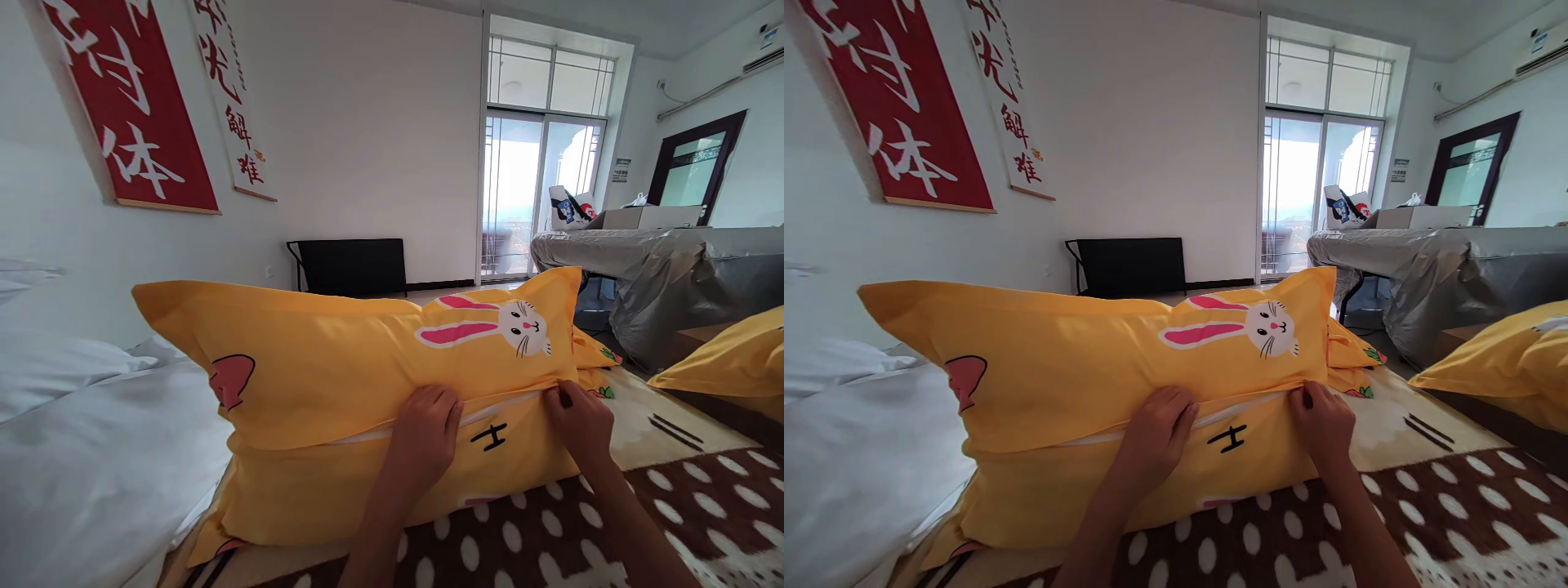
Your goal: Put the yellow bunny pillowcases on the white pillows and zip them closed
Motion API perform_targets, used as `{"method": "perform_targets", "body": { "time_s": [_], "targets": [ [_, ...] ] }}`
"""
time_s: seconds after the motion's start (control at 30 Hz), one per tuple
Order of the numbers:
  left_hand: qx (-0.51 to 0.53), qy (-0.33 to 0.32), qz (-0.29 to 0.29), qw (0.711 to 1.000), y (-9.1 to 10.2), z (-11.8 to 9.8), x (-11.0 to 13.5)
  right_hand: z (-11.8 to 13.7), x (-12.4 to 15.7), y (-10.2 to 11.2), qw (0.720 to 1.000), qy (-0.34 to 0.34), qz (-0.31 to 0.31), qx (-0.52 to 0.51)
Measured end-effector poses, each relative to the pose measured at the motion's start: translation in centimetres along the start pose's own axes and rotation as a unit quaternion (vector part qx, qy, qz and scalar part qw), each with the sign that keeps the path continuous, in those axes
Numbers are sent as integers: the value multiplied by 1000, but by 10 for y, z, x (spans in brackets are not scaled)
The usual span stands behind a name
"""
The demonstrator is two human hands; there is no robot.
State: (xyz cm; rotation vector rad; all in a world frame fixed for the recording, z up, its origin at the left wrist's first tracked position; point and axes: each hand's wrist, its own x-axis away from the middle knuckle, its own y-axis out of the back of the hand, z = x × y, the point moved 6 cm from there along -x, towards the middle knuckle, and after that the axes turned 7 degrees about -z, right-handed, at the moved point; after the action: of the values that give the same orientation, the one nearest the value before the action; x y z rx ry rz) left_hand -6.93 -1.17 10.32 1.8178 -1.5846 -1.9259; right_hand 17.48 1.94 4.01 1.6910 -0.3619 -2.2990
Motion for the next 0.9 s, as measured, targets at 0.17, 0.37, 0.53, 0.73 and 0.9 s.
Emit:
{"method": "perform_targets", "body": {
  "time_s": [0.17,0.37,0.53,0.73,0.9],
  "targets": [
    [3,-4,-4,1000,1,-1,-1,-2,-2,1,999,-29,7,-22],
    [9,7,-5,1000,0,4,0,-3,-2,1,998,-42,6,-51],
    [22,13,-6,1000,1,7,0,-2,1,6,997,-14,-31,-73],
    [27,15,-7,999,4,8,-1,-5,10,4,994,30,-65,-81],
    [32,23,5,999,3,9,0,-4,11,5,992,46,-84,-80]
  ]
}}
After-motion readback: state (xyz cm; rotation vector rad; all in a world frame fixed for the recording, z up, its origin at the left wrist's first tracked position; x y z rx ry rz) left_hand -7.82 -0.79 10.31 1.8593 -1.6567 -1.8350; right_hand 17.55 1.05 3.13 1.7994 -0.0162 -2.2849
